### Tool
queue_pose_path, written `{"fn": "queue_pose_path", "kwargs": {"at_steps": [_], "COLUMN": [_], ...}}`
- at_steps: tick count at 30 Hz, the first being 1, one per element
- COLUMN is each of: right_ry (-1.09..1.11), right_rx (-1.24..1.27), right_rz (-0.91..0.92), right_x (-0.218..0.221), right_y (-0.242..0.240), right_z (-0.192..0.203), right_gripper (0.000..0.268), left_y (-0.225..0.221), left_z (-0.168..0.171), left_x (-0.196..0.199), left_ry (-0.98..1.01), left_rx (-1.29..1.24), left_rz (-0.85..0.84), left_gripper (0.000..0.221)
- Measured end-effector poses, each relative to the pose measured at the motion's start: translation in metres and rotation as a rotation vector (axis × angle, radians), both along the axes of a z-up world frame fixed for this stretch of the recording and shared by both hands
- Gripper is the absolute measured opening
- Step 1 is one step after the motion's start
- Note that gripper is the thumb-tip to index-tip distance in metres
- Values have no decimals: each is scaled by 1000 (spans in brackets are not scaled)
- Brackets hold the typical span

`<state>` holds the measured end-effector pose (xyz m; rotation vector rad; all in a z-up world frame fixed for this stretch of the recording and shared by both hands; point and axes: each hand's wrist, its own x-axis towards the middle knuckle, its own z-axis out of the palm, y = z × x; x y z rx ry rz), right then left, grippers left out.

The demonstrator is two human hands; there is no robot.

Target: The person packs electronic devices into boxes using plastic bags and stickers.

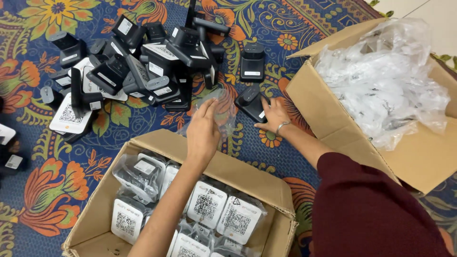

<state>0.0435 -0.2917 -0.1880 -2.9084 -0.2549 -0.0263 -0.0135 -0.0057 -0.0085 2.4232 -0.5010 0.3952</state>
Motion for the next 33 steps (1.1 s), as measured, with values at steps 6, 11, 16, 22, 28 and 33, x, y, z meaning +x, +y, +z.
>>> {"fn": "queue_pose_path", "kwargs": {"at_steps": [6, 11, 16, 22, 28, 33], "right_ry": [241, 190, -6, -51, 178, 254], "right_rx": [-174, 36, 166, 803, 1347, 1607], "right_rz": [65, 116, 9, -354, -135, 30], "right_x": [-20, -25, -14, 18, -6, -33], "right_y": [22, -3, -31, -46, -27, 6], "right_z": [42, 16, 10, 68, 227, 266], "right_gripper": [115, 76, 47, 42, 53, 53], "left_y": [1, 8, 14, 25, 24, 11], "left_z": [13, 30, 48, 54, 53, 51], "left_x": [0, -6, -9, -7, 2, 12], "left_ry": [-2, -39, -93, -84, -200, 49], "left_rx": [-42, -47, -59, -119, -201, -385], "left_rz": [35, 68, 72, 87, 10, -112], "left_gripper": [56, 55, 53, 50, 52, 46]}}
